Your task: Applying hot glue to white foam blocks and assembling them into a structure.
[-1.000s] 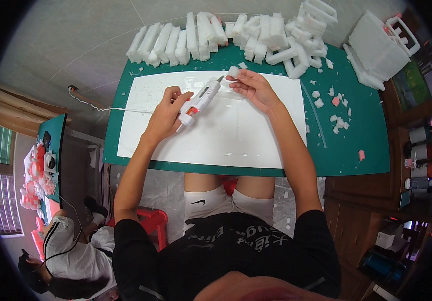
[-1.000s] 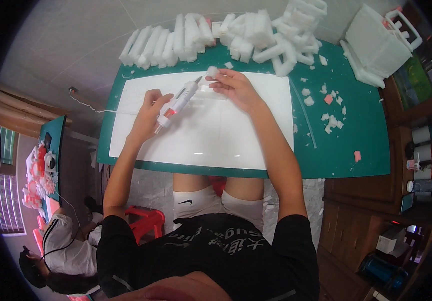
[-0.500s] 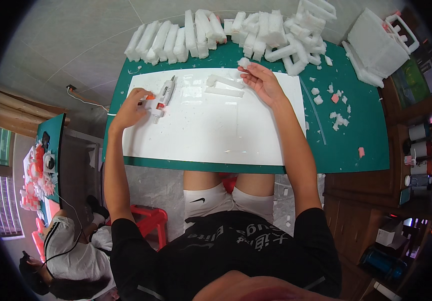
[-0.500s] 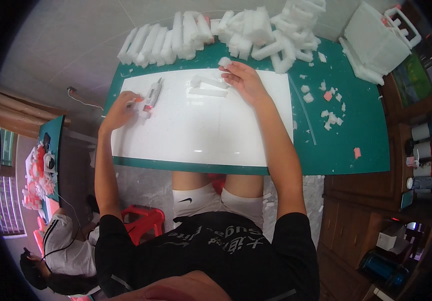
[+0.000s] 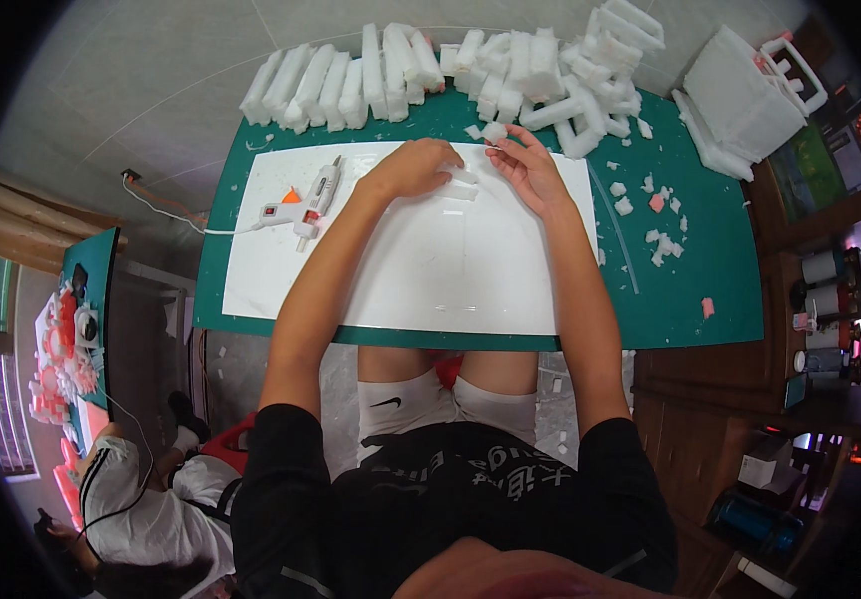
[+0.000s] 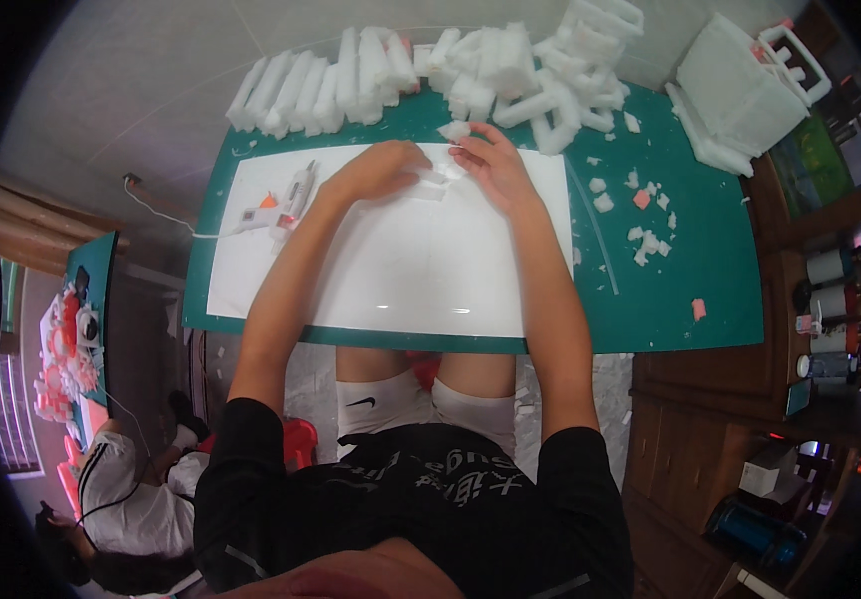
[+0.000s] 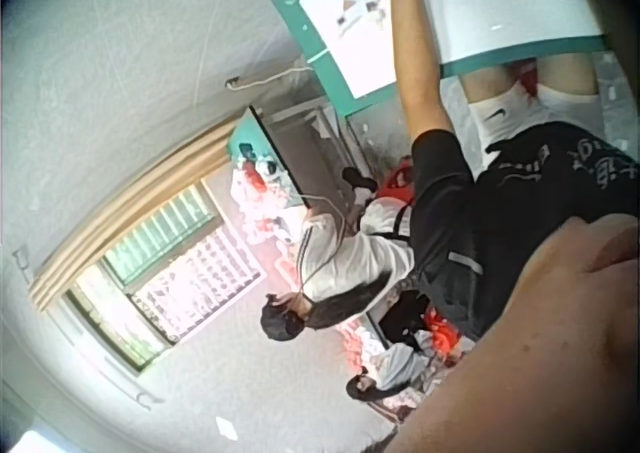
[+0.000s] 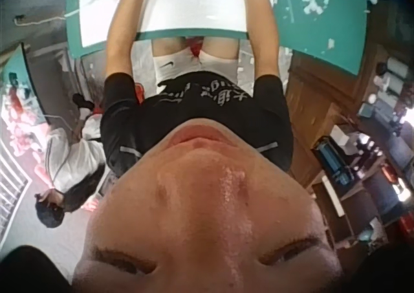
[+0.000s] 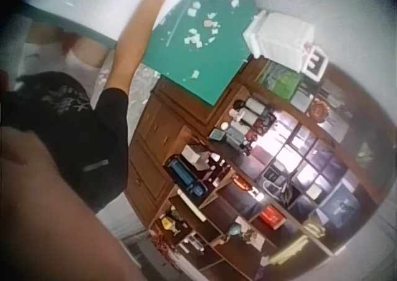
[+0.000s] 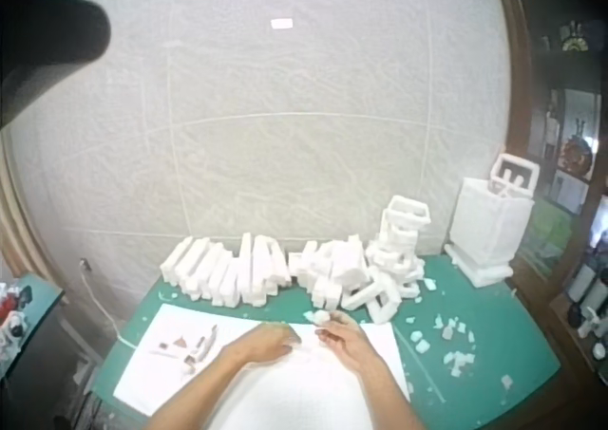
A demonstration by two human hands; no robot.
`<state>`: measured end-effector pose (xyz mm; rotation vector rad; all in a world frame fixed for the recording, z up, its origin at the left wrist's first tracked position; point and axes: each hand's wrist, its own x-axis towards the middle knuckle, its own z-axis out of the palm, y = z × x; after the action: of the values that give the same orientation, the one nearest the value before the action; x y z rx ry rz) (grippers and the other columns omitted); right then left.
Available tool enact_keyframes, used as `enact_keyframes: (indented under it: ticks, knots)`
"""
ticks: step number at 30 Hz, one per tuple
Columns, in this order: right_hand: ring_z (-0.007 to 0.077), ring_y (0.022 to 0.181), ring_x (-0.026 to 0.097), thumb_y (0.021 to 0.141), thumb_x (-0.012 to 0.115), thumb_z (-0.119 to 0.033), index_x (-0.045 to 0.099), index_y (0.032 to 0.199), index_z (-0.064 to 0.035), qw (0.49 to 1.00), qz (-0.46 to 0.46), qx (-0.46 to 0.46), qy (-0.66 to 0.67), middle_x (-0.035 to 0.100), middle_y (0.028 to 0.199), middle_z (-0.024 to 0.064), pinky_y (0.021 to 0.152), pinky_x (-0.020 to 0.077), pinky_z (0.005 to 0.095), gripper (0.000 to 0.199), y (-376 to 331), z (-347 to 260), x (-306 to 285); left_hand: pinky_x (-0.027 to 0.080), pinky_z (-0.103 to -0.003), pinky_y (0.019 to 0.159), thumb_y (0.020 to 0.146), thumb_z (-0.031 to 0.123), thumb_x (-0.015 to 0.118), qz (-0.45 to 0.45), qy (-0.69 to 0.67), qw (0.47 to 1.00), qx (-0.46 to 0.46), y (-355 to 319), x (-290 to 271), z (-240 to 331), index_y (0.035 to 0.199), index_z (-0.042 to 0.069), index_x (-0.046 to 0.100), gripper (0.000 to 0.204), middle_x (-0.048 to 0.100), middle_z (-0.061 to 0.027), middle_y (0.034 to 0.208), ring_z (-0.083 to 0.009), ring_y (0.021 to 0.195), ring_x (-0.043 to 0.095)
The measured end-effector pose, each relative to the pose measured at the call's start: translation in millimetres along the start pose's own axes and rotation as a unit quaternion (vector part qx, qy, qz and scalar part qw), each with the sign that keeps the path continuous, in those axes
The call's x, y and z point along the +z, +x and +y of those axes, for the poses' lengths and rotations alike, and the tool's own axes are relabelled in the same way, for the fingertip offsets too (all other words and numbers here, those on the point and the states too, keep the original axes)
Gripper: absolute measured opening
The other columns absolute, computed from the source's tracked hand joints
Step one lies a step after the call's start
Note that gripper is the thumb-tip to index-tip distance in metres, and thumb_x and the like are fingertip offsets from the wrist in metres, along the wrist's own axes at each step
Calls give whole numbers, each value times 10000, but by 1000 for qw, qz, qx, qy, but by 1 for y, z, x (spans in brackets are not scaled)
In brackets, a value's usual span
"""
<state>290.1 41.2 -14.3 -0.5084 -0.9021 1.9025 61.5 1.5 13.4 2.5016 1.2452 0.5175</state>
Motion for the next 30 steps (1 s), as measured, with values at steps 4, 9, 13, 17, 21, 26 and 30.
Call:
enact_keyframes:
  ticks: [4,9,13,17,21,26,30]
  knots:
    - [236,992,608,885,590,-16,462,1232,46,999,12,-12,-29,603,1083,168,910,496,322,375,-2,-4,0,470,-391,832,784,74,624,38,18,999,-20,4,2,5,981,19,680,212,664,-152,976,-321,930,610]
    - [239,1042,603,897,573,-13,491,1234,49,999,-7,-32,-37,599,1098,159,959,486,316,352,-5,-5,4,493,-381,756,791,128,640,90,-73,989,-97,0,-10,10,1000,26,688,238,678,-143,912,-287,800,628]
    - [246,1086,597,919,555,-24,527,1207,51,1000,-15,4,-11,592,1142,154,1004,476,335,299,-5,-6,4,485,-304,660,781,140,676,172,-140,968,-118,-6,-8,9,997,-6,673,261,664,-122,852,-202,683,591]
    - [240,1094,591,928,546,-28,560,1161,49,998,3,-14,-57,590,1173,154,1002,479,353,245,-6,1,3,472,-297,641,778,129,675,232,-180,950,-106,-6,2,20,1023,-3,666,279,647,-108,848,-201,663,571]
    - [220,1103,582,931,539,-21,583,1129,37,995,-13,-38,-90,585,1206,145,998,479,353,212,-6,2,9,466,-305,640,775,115,670,272,-176,940,-102,-10,4,27,1045,-2,659,294,620,-98,842,-200,663,554]
    - [208,1117,571,909,561,-10,600,1113,24,992,-9,-52,-112,579,1229,135,1013,455,348,210,-7,4,12,459,-317,642,779,100,660,275,-168,942,-97,-10,5,34,1063,9,658,298,589,-96,847,-196,675,541]
    - [205,1126,566,894,570,-2,620,1086,17,992,-12,-63,-112,576,1240,136,1019,440,348,200,-8,3,15,462,-316,642,780,99,663,275,-171,942,-94,-10,8,34,1068,14,657,301,591,-95,855,-196,672,543]
